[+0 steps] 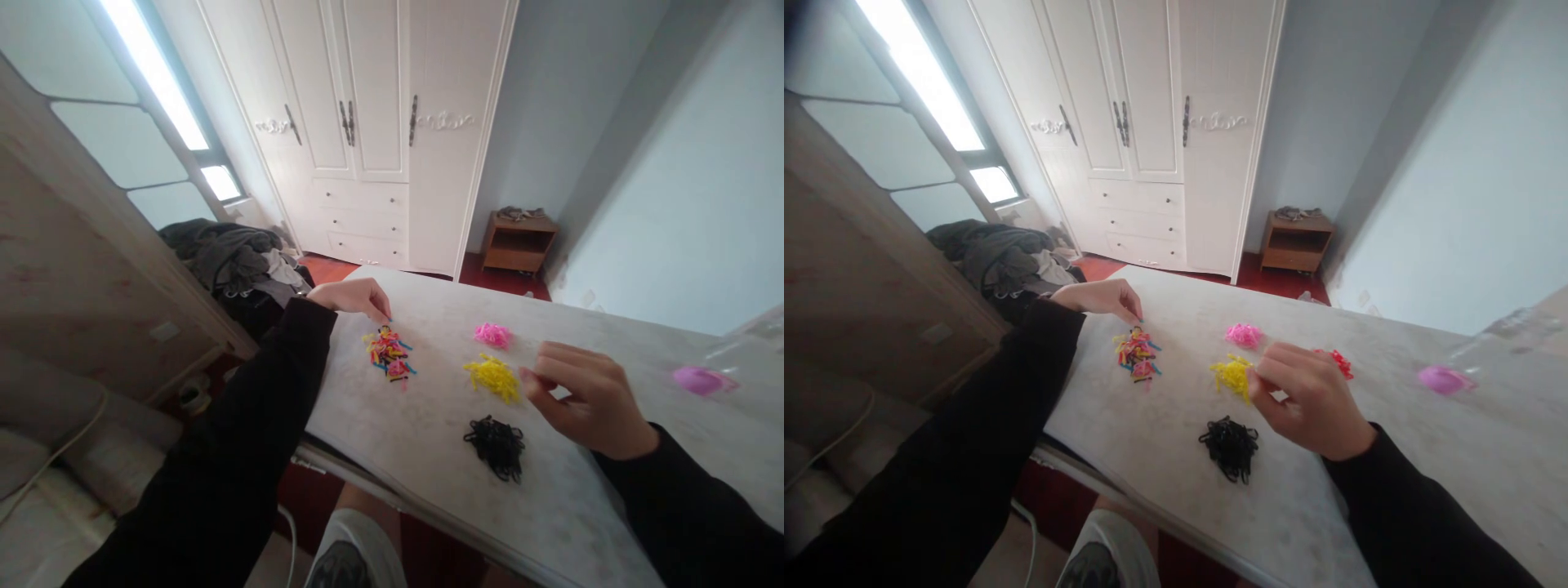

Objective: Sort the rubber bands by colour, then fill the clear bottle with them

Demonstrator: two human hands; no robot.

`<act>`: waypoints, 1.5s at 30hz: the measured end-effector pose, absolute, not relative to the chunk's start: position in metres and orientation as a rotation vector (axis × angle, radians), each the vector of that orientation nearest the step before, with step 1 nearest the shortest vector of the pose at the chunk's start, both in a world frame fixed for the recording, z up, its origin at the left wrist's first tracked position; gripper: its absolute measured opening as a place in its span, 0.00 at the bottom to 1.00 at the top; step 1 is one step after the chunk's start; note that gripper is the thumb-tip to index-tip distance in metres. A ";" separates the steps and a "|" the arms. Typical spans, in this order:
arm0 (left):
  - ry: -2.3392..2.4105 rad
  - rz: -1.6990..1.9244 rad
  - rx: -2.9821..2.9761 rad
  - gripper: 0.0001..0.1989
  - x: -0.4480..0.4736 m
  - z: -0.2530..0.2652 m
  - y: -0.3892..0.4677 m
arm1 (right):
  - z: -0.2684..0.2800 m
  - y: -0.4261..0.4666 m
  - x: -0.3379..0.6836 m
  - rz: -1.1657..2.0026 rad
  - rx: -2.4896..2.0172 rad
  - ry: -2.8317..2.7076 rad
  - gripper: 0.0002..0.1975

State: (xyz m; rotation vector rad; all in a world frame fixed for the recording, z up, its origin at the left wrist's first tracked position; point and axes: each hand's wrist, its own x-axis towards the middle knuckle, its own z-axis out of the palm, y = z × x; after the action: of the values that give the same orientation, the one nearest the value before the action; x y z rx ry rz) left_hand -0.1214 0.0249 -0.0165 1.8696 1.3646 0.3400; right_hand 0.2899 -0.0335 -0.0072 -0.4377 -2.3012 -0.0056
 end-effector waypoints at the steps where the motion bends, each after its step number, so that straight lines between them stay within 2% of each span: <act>1: 1.372 0.333 1.864 0.12 -0.123 -0.016 0.024 | -0.008 -0.034 0.289 0.022 -0.430 -2.306 0.17; 17: 1.347 0.284 1.837 0.10 -0.117 -0.020 0.022 | -0.019 -0.043 0.277 0.189 -0.383 -2.370 0.18; 27: 1.391 0.392 1.984 0.08 -0.118 -0.020 0.026 | -0.021 -0.041 0.277 0.198 -0.408 -2.368 0.19; 37: 1.458 0.465 1.948 0.12 -0.107 -0.021 0.023 | -0.018 -0.043 0.275 0.221 -0.437 -2.386 0.20; 45: 1.395 0.576 1.834 0.08 -0.094 -0.021 0.020 | -0.020 -0.045 0.274 0.189 -0.349 -2.437 0.19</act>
State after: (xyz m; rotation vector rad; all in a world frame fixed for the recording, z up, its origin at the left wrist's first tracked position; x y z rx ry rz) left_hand -0.0939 0.0201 -0.0214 1.8341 1.3953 0.5761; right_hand 0.2744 -0.0455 -0.0200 -0.3491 -2.4373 0.1885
